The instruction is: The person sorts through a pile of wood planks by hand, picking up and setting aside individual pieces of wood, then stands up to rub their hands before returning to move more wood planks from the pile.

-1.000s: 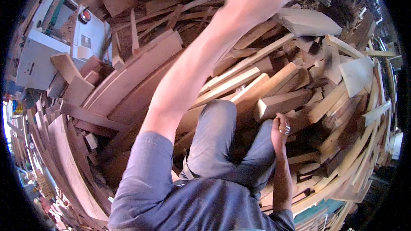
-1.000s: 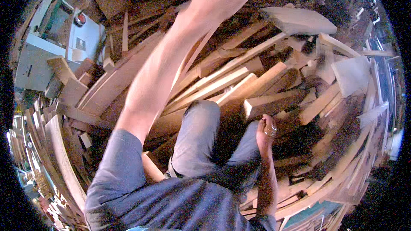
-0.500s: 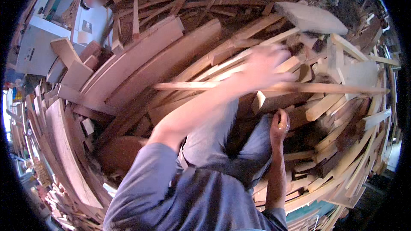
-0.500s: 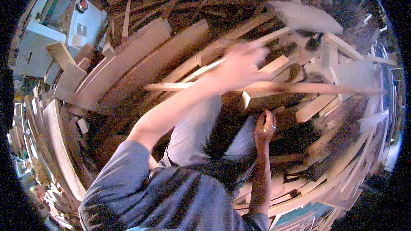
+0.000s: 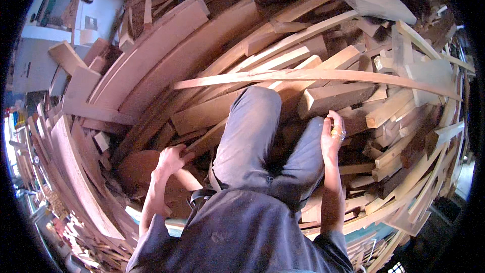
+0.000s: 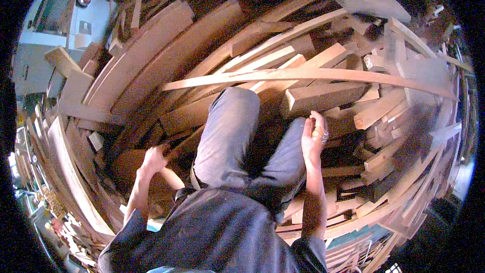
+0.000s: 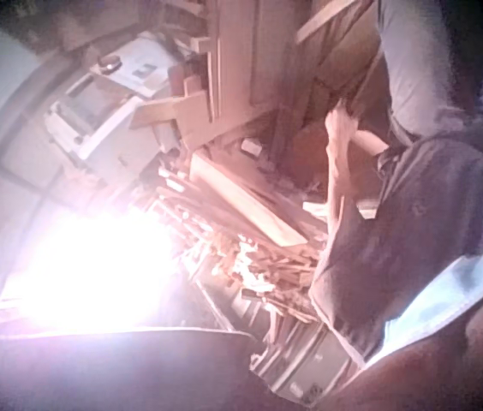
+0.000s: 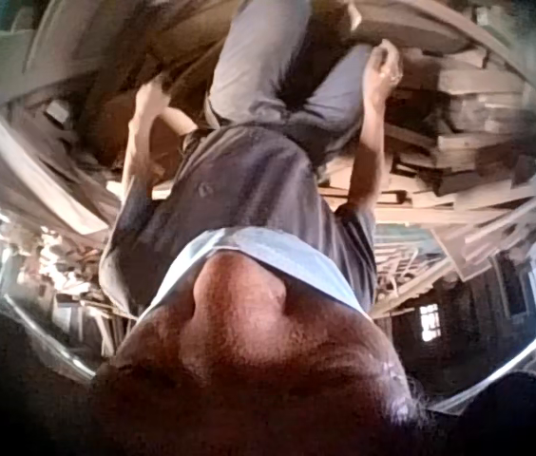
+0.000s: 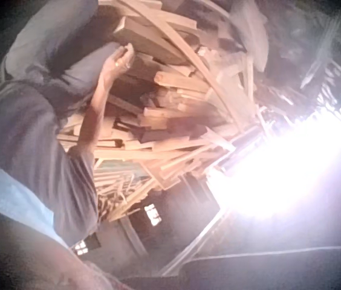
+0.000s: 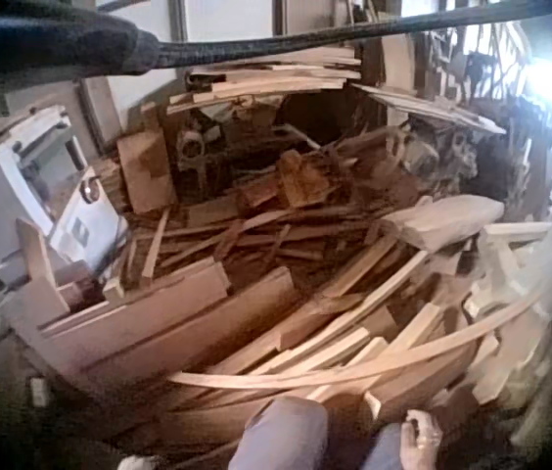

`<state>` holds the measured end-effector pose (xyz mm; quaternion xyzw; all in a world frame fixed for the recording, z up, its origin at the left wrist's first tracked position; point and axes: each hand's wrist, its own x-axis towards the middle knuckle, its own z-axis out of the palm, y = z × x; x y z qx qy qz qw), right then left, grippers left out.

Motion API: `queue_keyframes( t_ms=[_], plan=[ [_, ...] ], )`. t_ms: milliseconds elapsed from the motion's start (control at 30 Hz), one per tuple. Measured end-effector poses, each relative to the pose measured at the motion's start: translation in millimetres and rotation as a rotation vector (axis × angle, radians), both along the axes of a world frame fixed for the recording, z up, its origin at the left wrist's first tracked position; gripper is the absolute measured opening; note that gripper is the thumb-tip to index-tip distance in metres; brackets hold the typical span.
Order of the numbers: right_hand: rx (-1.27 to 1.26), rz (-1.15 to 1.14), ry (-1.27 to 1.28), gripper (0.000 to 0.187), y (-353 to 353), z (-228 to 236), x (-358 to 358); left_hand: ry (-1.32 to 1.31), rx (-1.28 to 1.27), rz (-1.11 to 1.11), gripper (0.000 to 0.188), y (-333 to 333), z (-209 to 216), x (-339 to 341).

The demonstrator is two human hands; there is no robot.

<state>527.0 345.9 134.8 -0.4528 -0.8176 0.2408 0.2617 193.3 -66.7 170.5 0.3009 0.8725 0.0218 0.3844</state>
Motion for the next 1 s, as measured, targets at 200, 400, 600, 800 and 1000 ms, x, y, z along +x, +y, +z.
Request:
queue_keyframes(
  t_ms=[200,400,600,800,1000],
  plan=[
    [-0.03,-0.052,-0.009,0.025,-1,7,-4,0.028,-0.021,-0.041,0.041,-16,-37,-3],
    [-0.044,-0.045,0.056,0.027,2,11,-1,0.117,0.075,-0.031,0.035,-12,-37,-2],
    [-0.064,-0.045,0.037,0.023,-1,9,11,0.189,0.074,-0.045,0.038,-14,-48,-12],
    [-0.089,-0.037,0.08,0.025,-8,15,5,0.133,0.066,0.168,0.051,-19,2,-22],
    [-0.13,0.018,-0.043,0.02,-1,3,7,0.08,-0.089,0.103,0.047,18,-26,-30]
  ],
)
